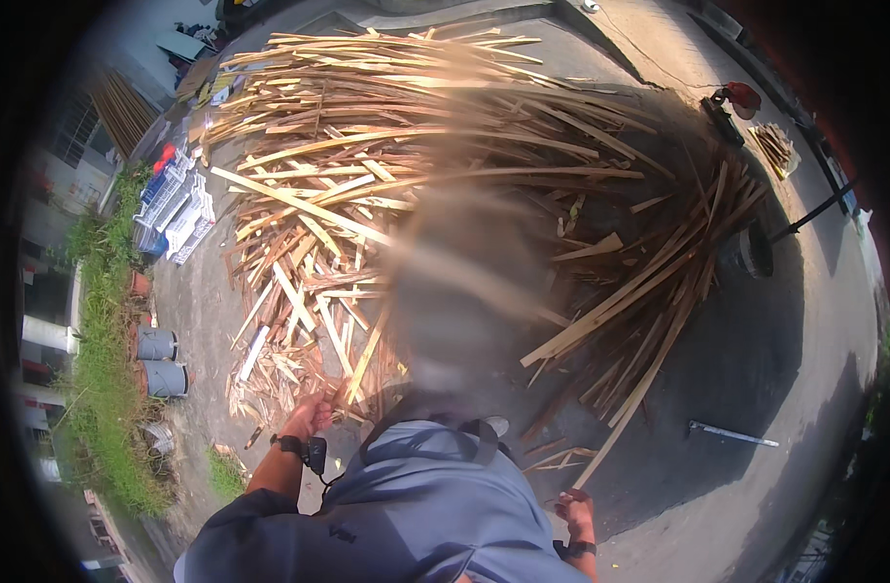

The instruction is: The person sorts through a pile of wood strips by hand, selecting pieces and carrying them to a miter saw. They then stack several wood strips together and use the miter saw to cut them to length.

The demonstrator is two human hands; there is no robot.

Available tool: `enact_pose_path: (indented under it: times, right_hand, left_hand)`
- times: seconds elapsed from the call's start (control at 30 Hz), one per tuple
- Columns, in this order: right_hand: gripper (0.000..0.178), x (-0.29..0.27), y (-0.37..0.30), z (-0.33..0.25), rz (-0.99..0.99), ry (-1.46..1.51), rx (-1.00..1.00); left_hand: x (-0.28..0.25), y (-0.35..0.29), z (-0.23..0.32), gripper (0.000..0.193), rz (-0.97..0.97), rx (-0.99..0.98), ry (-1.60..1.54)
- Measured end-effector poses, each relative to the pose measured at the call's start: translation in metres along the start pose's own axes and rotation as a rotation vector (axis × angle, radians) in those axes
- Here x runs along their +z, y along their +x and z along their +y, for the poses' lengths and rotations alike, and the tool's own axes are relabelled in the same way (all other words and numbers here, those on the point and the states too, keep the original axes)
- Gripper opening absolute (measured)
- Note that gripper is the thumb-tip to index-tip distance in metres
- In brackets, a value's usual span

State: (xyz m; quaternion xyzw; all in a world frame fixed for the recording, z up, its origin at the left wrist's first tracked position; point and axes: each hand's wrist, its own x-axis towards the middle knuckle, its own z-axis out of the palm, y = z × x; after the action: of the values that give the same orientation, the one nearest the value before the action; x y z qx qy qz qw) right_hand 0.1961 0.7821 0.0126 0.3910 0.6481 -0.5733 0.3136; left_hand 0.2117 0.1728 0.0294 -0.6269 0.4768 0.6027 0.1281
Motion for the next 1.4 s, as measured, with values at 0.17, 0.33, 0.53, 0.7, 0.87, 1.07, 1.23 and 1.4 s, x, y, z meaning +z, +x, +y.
enact_pose_path:
  times: [0.17, 0.33, 0.53, 0.7, 0.87, 1.07, 1.23, 1.4]
  right_hand:
    - [0.024, 0.026, 0.035, -0.070, 0.010, -0.128, -0.048]
    - [0.034, 0.045, 0.071, -0.129, -0.009, -0.202, -0.136]
    - [0.036, 0.113, 0.060, -0.174, 0.035, -0.217, -0.106]
    - [0.037, 0.177, 0.064, -0.202, 0.037, -0.230, -0.052]
    - [0.035, 0.240, 0.100, -0.264, -0.123, -0.397, -0.104]
    - [0.028, 0.308, 0.172, -0.343, -0.223, -0.563, -0.172]
    - [0.031, 0.382, 0.261, -0.394, -0.336, -0.773, -0.200]
    - [0.028, 0.475, 0.391, -0.435, -0.499, -1.191, -0.671]
  left_hand:
    - [-0.002, -0.004, -0.011, 0.026, -0.032, 0.018, -0.080]
    - [-0.021, 0.020, -0.001, 0.026, -0.062, -0.015, -0.173]
    - [-0.020, 0.077, 0.052, 0.032, -0.157, -0.080, -0.017]
    - [0.000, 0.080, 0.163, 0.035, -0.198, 0.097, -0.082]
    - [-0.002, 0.104, 0.218, 0.037, -0.116, 0.123, -0.152]
    - [-0.028, 0.105, 0.182, 0.032, -0.045, -0.050, -0.246]
    - [-0.024, 0.065, 0.163, 0.032, 0.143, -0.196, -0.269]
    - [0.012, 0.051, 0.155, 0.035, 0.256, -0.411, -0.346]
